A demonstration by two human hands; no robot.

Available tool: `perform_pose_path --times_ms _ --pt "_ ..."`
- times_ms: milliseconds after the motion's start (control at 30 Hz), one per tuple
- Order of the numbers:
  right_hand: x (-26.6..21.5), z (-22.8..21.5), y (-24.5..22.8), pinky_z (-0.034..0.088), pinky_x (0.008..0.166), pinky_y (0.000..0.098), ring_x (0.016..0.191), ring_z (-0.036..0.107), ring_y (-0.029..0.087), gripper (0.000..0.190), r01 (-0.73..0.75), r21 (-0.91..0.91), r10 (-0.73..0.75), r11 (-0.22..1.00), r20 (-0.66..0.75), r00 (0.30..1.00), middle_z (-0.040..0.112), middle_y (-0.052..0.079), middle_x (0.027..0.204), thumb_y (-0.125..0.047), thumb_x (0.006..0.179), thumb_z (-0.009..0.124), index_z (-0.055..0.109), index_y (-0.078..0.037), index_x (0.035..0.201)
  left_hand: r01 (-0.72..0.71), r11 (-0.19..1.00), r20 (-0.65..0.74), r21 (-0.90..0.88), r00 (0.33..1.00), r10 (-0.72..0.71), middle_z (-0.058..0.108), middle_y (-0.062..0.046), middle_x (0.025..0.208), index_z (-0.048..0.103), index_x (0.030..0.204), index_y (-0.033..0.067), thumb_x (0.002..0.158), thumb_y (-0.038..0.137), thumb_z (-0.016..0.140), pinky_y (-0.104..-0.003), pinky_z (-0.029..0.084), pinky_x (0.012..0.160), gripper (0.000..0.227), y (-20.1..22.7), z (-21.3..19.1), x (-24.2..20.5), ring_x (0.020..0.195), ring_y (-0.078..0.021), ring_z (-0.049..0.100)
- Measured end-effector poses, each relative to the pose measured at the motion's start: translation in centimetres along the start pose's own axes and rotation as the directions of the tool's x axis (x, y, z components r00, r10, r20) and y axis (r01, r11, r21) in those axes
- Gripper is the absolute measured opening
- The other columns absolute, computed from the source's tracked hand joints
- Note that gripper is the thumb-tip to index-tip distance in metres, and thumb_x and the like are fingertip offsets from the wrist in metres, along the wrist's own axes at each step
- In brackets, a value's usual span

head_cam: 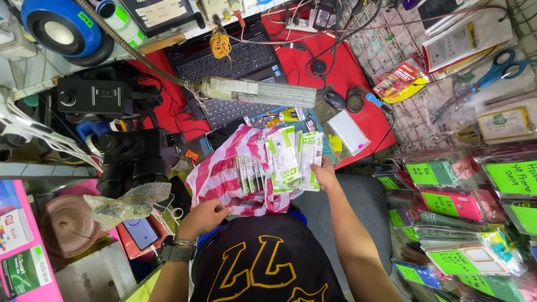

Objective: Organizing and hanging mobile phone accessories like charging cables and earphones on a display rack in a repair shop.

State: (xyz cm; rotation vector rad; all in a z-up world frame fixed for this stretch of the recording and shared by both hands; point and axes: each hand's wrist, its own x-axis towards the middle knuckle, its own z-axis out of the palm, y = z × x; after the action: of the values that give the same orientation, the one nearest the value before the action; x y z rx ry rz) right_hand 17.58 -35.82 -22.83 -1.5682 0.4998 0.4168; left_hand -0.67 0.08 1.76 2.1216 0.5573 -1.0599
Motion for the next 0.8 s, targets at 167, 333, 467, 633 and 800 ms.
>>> perform_pose_path --times_ms 167,333,467,633,800 --pt "1.7 -1.7 0.2 0.06 0.082 0.0489 0.103 0.071 0.035 0.055 0.073 -0.154 -0.087 0.985 -0.084 0.993 0.069 0.025 0.111 -0.003 0.086 0.074 0.052 0.0 0.136 0.014 1.0 0.002 -0.022 1.0 -0.014 0.079 -0.012 0.112 0.077 0.111 0.0153 0.09 0.057 0.06 -0.04 0.054 0.1 0.05 0.0 -0.5 -0.7 0.118 -0.0283 0.069" --pt "-2.5 -2.6 -5.0 0.058 0.084 0.0518 0.099 0.069 0.033 0.043 0.124 0.036 -0.121 0.992 -0.085 0.989 0.068 0.025 0.11 0.001 0.091 0.07 0.053 0.002 0.13 0.02 1.0 0.001 -0.022 1.0 -0.02 0.079 -0.012 0.115 0.075 0.121 0.0164 0.092 0.051 0.058 -0.04 0.054 0.102 0.049 1.5 -1.6 -2.3 0.121 -0.0284 0.069" --pt "-5.7 -1.7 -7.6 0.061 0.08 0.0508 0.092 0.073 0.032 0.036 0.044 0.169 -0.046 0.985 0.011 0.999 0.071 0.021 0.1 0.003 0.088 0.071 0.059 0.0 0.122 -0.069 0.99 -0.042 -0.124 0.997 0.065 0.076 -0.015 0.122 0.073 0.127 0.0136 0.092 0.048 0.059 -0.041 0.052 0.106 0.051 1.8 -1.2 -1.3 0.124 -0.03 0.067" --pt "-12.3 2.4 -11.7 0.063 0.072 0.0469 0.082 0.077 0.029 0.035 -0.083 0.216 0.026 0.973 0.253 0.967 0.074 0.018 0.093 0.005 0.085 0.074 0.062 -0.003 0.118 -0.301 0.873 -0.189 -0.384 0.951 0.244 0.073 -0.021 0.124 0.071 0.13 0.0062 0.096 0.04 0.065 -0.044 0.056 0.099 0.048 2.6 0.9 0.5 0.119 -0.0332 0.07" --pt "-18.7 7.8 -16.7 0.064 0.073 0.0389 0.083 0.075 0.018 0.044 0.024 0.069 -0.062 0.997 0.632 0.772 0.076 0.01 0.097 0.001 0.083 0.079 0.064 -0.006 0.124 -0.408 0.374 -0.272 -0.833 0.89 0.366 0.062 -0.028 0.13 0.044 0.147 -0.0043 0.09 0.027 0.08 -0.049 0.06 0.089 0.074 6.2 1.2 0.2 0.114 -0.0368 0.069"
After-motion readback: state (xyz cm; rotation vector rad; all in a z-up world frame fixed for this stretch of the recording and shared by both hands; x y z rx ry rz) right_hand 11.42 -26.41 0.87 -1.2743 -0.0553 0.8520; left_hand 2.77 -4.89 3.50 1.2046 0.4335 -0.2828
